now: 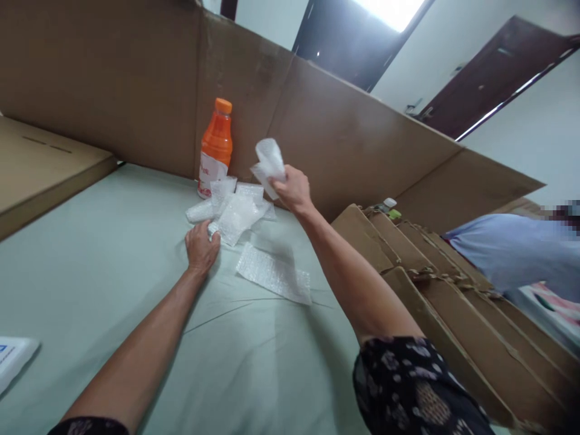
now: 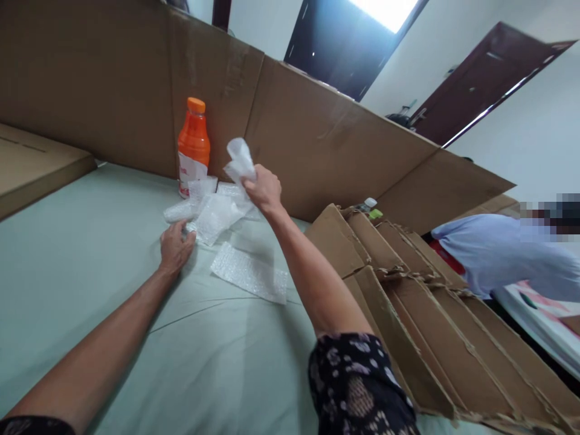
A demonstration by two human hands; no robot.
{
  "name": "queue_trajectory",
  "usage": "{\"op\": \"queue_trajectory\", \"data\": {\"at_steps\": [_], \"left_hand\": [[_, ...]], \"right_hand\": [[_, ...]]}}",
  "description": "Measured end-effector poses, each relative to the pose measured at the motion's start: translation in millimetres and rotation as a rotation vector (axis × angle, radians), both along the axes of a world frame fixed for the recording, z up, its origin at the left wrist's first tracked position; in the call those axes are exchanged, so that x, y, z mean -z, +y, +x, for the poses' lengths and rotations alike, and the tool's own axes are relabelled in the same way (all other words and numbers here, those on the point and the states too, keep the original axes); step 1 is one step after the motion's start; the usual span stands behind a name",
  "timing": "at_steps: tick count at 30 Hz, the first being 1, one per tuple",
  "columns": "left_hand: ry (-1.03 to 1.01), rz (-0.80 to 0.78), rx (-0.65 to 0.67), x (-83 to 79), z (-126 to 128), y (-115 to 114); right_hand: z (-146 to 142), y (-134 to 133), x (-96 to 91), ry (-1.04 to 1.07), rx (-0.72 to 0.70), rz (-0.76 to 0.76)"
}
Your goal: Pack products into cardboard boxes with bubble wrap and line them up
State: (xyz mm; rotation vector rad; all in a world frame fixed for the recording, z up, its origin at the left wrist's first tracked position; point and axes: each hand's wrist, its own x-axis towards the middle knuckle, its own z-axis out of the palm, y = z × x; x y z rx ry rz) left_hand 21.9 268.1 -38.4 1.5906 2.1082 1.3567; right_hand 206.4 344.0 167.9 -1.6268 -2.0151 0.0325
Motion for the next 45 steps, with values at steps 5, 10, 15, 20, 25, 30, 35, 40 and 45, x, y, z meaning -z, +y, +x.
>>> {"op": "queue_trajectory", "data": {"at_steps": [5,10,15,20,25,30,35,40,45], "left_hand": [[-0.024,0.007,-0.009,0.0,-0.6,0.7],[-0.054,0.012,-0.013,1.1,1.1,1.1],[-0.052,0.010,-0.020,-2.3,1.7,-0.7],[-0.051,0.003,-0.020,-4.0,2.3,-1.3],[-0.038,-0.015,-0.023,-4.7,3.7,-1.2],[-0.013,-0.023,-0.017,-3.4,3.0,0.1],[-0.029,-0.022,-0.033,-0.2,3.4,2.0],[-0.040,-0.024,-0.028,0.3,4.3,1.3],[-0.044,-0.015,-0.030,-3.2,4.5,-0.8]], "right_hand": [[-12.6,-12.5,-7.9,-0.097,-0.118,-0.149],[47.7,-114.9,68.5,-0.172,-0.280,-0.344],[77.4,-171.2,136.2,-0.245,-0.235,-0.370],[62.0,-169.9,69.7,0.426,-0.237,-0.175],[18.8,-83.7,-5.7,0.707,-0.229,0.239],[-40.0,44.3,14.5,0.582,-0.110,0.092],[-53.7,44.7,59.8,0.436,-0.179,-0.022],[-30.8,-5.1,84.5,0.019,-0.188,-0.044],[-34.8,-13.8,73.9,-0.213,-0.289,-0.204]]}}
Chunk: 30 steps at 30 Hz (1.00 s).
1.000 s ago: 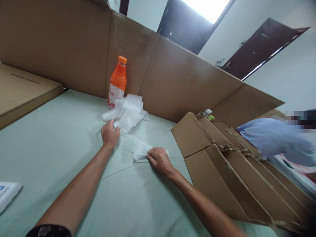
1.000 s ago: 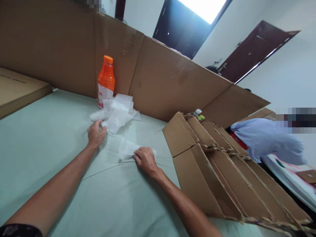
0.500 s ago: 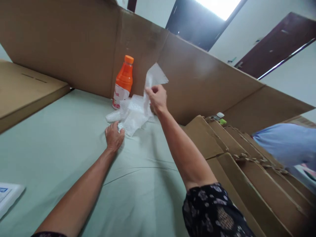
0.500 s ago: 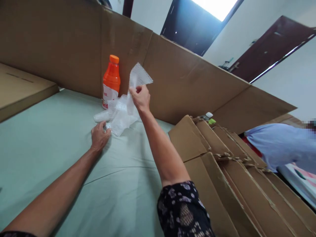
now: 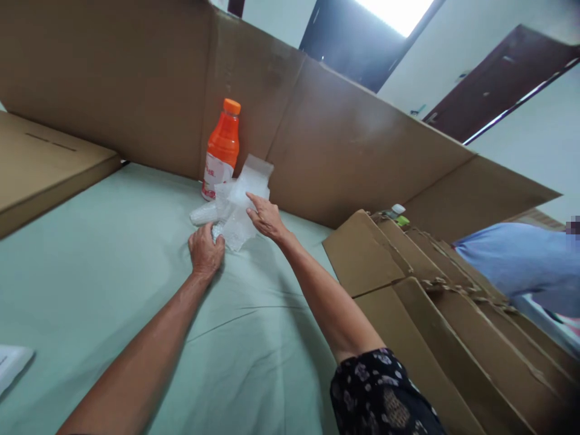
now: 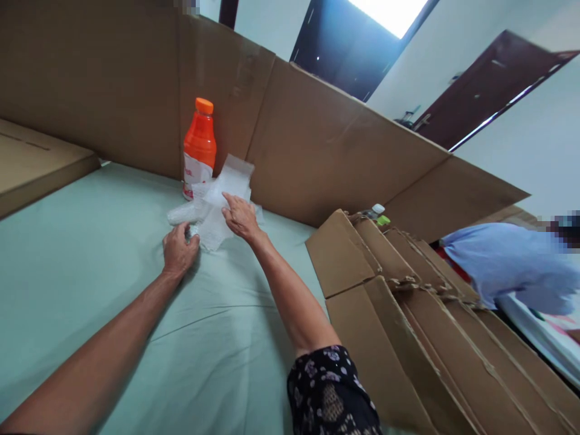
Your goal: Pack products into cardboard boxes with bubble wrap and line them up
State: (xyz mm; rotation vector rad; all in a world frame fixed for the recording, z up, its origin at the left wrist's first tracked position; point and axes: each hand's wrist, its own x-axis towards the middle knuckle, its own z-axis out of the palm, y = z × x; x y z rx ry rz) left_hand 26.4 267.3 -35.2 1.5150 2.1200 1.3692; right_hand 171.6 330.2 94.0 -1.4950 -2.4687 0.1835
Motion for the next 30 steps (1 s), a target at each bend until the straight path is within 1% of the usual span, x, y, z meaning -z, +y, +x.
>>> {"op": "queue_trajectory", "data": {"at_steps": [2,3,4,6,7,9,11,14,15,17,18,20,22,24,25,27,29,30], "left_hand": [[-0.008,0.002,0.001,-0.7,0.2,0.2],[-0.012,0.003,0.001,-0.6,0.2,0.6],[-0.015,0.004,0.002,-0.2,0.1,1.1],[-0.018,0.004,0.002,0.9,-0.3,1.9],[-0.019,0.003,0.000,1.5,-0.7,2.2],[-0.019,0.001,-0.003,2.2,-1.4,2.2],[-0.020,0.001,-0.005,2.1,-1.9,2.0],[-0.026,0.004,-0.001,1.4,-2.2,2.2],[-0.030,0.005,-0.002,1.2,-2.3,2.5],[-0.040,0.002,-0.006,1.0,-3.0,3.2],[-0.045,-0.002,-0.006,0.6,-3.5,3.3],[-0.057,-0.015,0.003,-1.0,-4.7,2.2],[-0.071,-0.031,0.017,-3.9,-5.8,-0.7],[-0.088,-0.048,0.024,-7.3,-7.0,-3.6],[-0.095,-0.056,0.023,-8.8,-7.6,-4.3],[-0.108,-0.073,0.020,-11.3,-8.6,-3.9],[-0.111,-0.088,0.021,-13.6,-9.0,-2.9],[-0.108,-0.093,0.027,-15.1,-8.9,-3.2]], "right_hand": [[-0.2,-16.1,-2.7,0.034,0.007,0.074],[1.2,-27.7,-0.9,0.062,0.013,0.101],[3.4,-40.1,3.0,0.078,0.005,0.094],[7.0,-61.7,15.7,0.045,-0.050,-0.012],[7.0,-68.3,23.1,0.006,-0.080,-0.079],[1.8,-70.2,36.1,-0.056,-0.102,-0.162],[-8.3,-60.1,43.2,-0.065,-0.070,-0.162],[-18.9,-45.8,43.6,-0.054,-0.057,-0.155],[-18.1,-46.8,42.8,-0.048,-0.068,-0.150],[-6.8,-60.9,41.9,-0.011,-0.093,-0.111],[4.0,-73.5,42.4,0.020,-0.099,-0.079],[34.1,-107.8,44.4,0.087,-0.078,-0.004],[70.0,-151.0,45.7,0.128,-0.009,0.066],[104.8,-199.1,42.6,0.135,0.077,0.149],[120.2,-223.5,38.5,0.126,0.122,0.208],[147.1,-269.4,24.3,0.080,0.207,0.356],[170.9,-307.4,3.9,-0.001,0.293,0.536],[183.0,-322.0,-7.1,-0.055,0.345,0.622]]}}
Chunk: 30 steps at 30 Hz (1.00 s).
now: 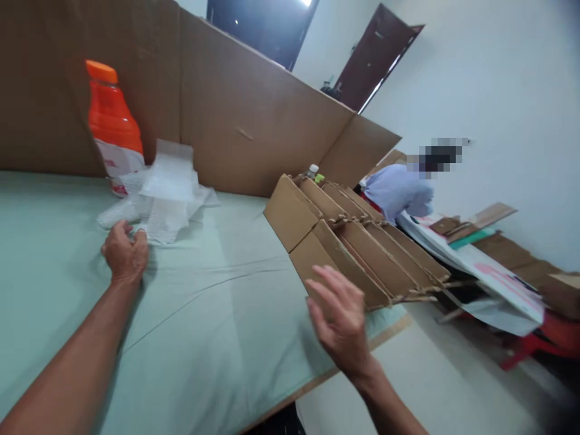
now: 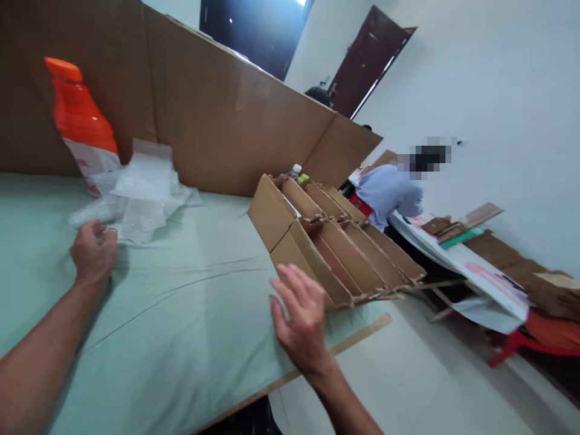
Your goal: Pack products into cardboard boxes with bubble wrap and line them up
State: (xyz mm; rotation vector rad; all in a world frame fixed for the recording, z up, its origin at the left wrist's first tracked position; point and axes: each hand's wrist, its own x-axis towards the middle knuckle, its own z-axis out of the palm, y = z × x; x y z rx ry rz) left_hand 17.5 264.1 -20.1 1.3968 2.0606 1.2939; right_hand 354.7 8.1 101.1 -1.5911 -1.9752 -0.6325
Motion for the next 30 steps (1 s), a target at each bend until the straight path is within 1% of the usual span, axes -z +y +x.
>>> {"op": "queue_trajectory", "data": {"at_steps": [2,3,4,6,8,9,10,12,14,16,18,20,22,24,25,27,28,30], "left_hand": [[0.017,-0.001,0.007,-4.1,0.7,-3.4],[0.029,0.003,0.007,-6.7,1.3,-6.6],[0.044,0.008,0.011,-9.6,2.2,-10.6],[0.076,0.022,0.032,-16.3,4.7,-20.1],[0.105,0.037,0.063,-24.1,7.6,-29.1],[0.116,0.044,0.067,-28.4,8.8,-32.7],[0.126,0.052,0.063,-33.0,9.7,-35.7],[0.138,0.070,0.043,-42.9,9.8,-42.0],[0.152,0.092,0.044,-52.5,7.4,-53.3],[0.137,0.114,0.109,-59.7,3.3,-74.8],[0.078,0.114,0.206,-62.5,-2.3,-107.1],[0.002,0.063,0.266,-60.3,-10.6,-144.8],[-0.053,-0.030,0.277,-54.2,-21.6,-181.0],[-0.097,-0.086,0.282,-46.2,-32.7,-211.3],[-0.116,-0.099,0.278,-42.4,-37.1,-223.9],[-0.153,-0.108,0.273,-36.0,-42.7,-243.7],[-0.169,-0.106,0.271,-33.7,-43.8,-250.7],[-0.197,-0.104,0.277,-30.4,-43.1,-258.9]], "right_hand": [[25.8,-19.3,-19.3,-0.099,0.161,0.113],[39.4,-23.9,-26.3,-0.145,0.242,0.133],[52.7,-25.7,-30.9,-0.184,0.313,0.113],[76.1,-23.3,-33.8,-0.233,0.400,0.001],[90.8,-18.7,-31.6,-0.241,0.413,-0.123],[94.0,-17.6,-30.2,-0.232,0.389,-0.151],[94.6,-18.2,-29.3,-0.218,0.344,-0.148],[89.2,-24.9,-30.5,-0.177,0.192,-0.100],[77.9,-36.9,-36.0,-0.111,0.007,-0.081],[62.4,-48.4,-44.4,-0.041,-0.169,-0.120],[43.1,-52.9,-52.1,0.008,-0.322,-0.185],[21.8,-46.6,-55.8,0.024,-0.450,-0.242],[1.9,-31.1,-54.2,0.023,-0.559,-0.272],[-13.6,-12.9,-48.4,0.021,-0.653,-0.245],[-19.0,-5.1,-44.7,0.031,-0.687,-0.209],[-23.9,5.5,-36.3,0.076,-0.718,-0.110],[-23.1,8.0,-31.4,0.120,-0.707,-0.059],[-15.8,8.4,-18.9,0.263,-0.643,0.008]]}}
